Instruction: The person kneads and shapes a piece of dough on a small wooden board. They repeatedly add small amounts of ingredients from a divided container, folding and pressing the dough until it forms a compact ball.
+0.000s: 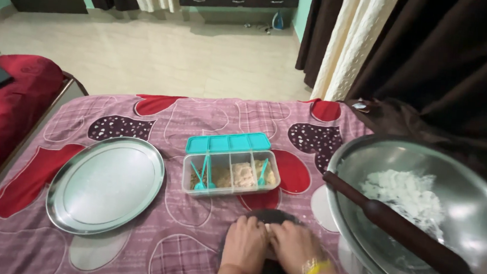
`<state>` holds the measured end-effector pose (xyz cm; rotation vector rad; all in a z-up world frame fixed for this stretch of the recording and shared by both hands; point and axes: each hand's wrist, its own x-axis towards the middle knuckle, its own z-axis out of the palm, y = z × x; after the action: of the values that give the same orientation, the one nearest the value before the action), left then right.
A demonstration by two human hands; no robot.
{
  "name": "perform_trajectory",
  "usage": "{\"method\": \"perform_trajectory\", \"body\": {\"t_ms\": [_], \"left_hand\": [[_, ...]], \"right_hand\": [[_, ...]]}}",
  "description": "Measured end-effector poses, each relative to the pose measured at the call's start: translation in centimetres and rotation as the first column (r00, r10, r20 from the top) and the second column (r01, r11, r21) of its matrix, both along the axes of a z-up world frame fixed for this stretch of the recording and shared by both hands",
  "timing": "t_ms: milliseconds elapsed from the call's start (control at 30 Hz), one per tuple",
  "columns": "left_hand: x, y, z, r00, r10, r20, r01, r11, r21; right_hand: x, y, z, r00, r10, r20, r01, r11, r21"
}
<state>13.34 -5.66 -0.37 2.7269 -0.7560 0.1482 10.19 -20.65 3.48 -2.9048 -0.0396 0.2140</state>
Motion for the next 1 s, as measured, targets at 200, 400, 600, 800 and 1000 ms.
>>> {"method": "perform_trajectory", "body": {"t_ms": [200,400,600,800,1000], "left_hand": [[-7.2,1.1,-5.6,0.859,-0.170,0.484,0.194,0.981,0.001],[-4.4,0.1,-0.8,0.978,-0.087,0.190,0.111,0.986,-0.121],[1.3,-0.7,0.7,0.982,0.005,-0.187,-0.025,0.994,-0.105],[5.2,-1.7,0.3,0.971,0.106,-0.216,-0.123,0.990,-0.069],[3.5,-2.0,-0.7,0.978,0.161,-0.130,-0.169,0.984,-0.050]], "right_hand": [[-8.1,-3.8,-7.9,0.813,0.292,0.503,-0.360,0.932,0.042],[-3.8,-2.3,-3.9,0.895,0.266,0.358,-0.299,0.953,0.040],[3.4,-0.3,0.9,0.992,0.042,-0.118,-0.033,0.997,0.076],[7.9,-0.4,-0.5,0.982,-0.071,-0.173,0.094,0.987,0.131],[4.5,-0.9,-4.6,0.991,-0.134,0.006,0.133,0.985,0.110]]}}
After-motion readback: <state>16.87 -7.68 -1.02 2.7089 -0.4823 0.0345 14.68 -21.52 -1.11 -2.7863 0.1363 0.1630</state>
